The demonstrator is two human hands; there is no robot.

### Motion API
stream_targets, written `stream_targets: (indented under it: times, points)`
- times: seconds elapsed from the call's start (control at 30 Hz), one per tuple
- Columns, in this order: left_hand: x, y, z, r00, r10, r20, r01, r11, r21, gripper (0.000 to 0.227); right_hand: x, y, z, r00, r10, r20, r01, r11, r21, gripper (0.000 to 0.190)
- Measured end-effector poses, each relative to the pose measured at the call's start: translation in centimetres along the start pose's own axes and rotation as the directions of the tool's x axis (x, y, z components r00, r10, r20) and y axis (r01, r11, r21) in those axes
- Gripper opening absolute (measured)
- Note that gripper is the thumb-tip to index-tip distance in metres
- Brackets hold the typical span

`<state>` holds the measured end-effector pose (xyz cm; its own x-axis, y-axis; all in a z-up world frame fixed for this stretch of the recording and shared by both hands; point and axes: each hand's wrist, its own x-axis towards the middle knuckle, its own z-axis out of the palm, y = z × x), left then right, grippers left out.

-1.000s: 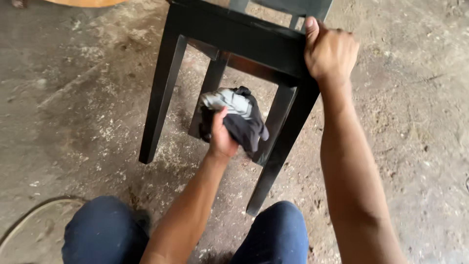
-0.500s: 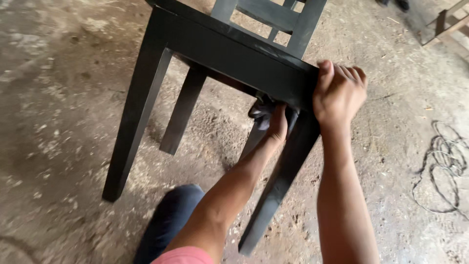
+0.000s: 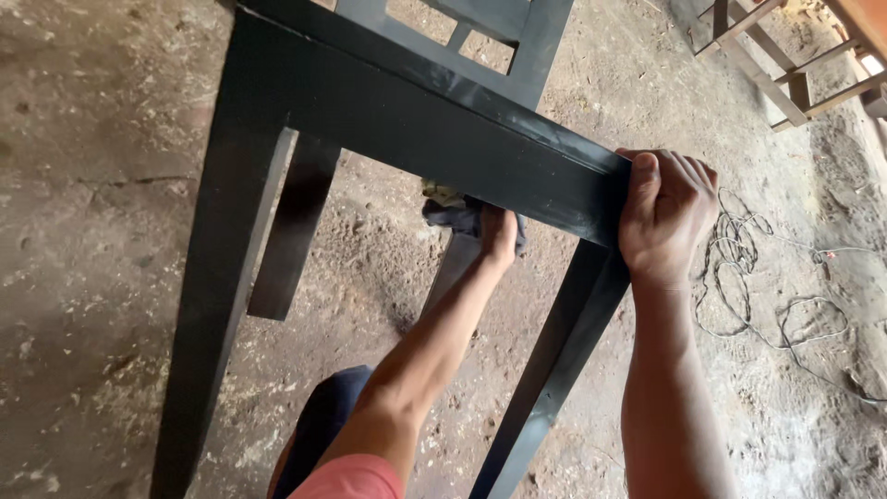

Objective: The person wipes a black wooden chair with a damp cloth, cleaning the seat, backrest, and legs.

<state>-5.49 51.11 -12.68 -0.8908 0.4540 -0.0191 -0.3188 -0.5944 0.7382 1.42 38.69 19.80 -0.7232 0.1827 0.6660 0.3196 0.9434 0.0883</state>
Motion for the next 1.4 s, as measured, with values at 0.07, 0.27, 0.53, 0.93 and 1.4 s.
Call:
stream_targets:
  times: [0.07,0.27,0.53,0.93,1.4]
  points:
    - [-3.2,3.3,1.0,0.963,-0.26,0.076,0.269,0.951,-0.149,0.054,0.1,-0.2,0.0,1.0,-0.011,0.0,0.011,1.0,-0.006,0.046]
    - [-8.6,-0.2,1.2,0.869,0.191,0.456,-0.231,0.972,0.032,0.038,-0.2,0.1,0.2,0.999,0.046,-0.002,-0.047,0.999,-0.027,0.045]
    - [0.4,-2.5,2.4,0.945,-0.217,-0.243,0.147,0.95,-0.276,0.041,0.1,-0.1,0.6,0.999,-0.017,-0.05,0.015,0.999,-0.036,0.04]
    - [-5.6,7.3,2.1,0.844,-0.527,0.097,0.464,0.628,-0.624,0.039,0.1,-0.7,0.2,0.996,-0.028,-0.083,0.028,1.0,-0.005,0.032]
    - [4.4,7.0,1.2,0.907,-0.416,0.061,0.396,0.799,-0.453,0.046,0.3,-0.4,0.3,0.997,-0.024,-0.07,0.022,1.0,-0.021,0.038]
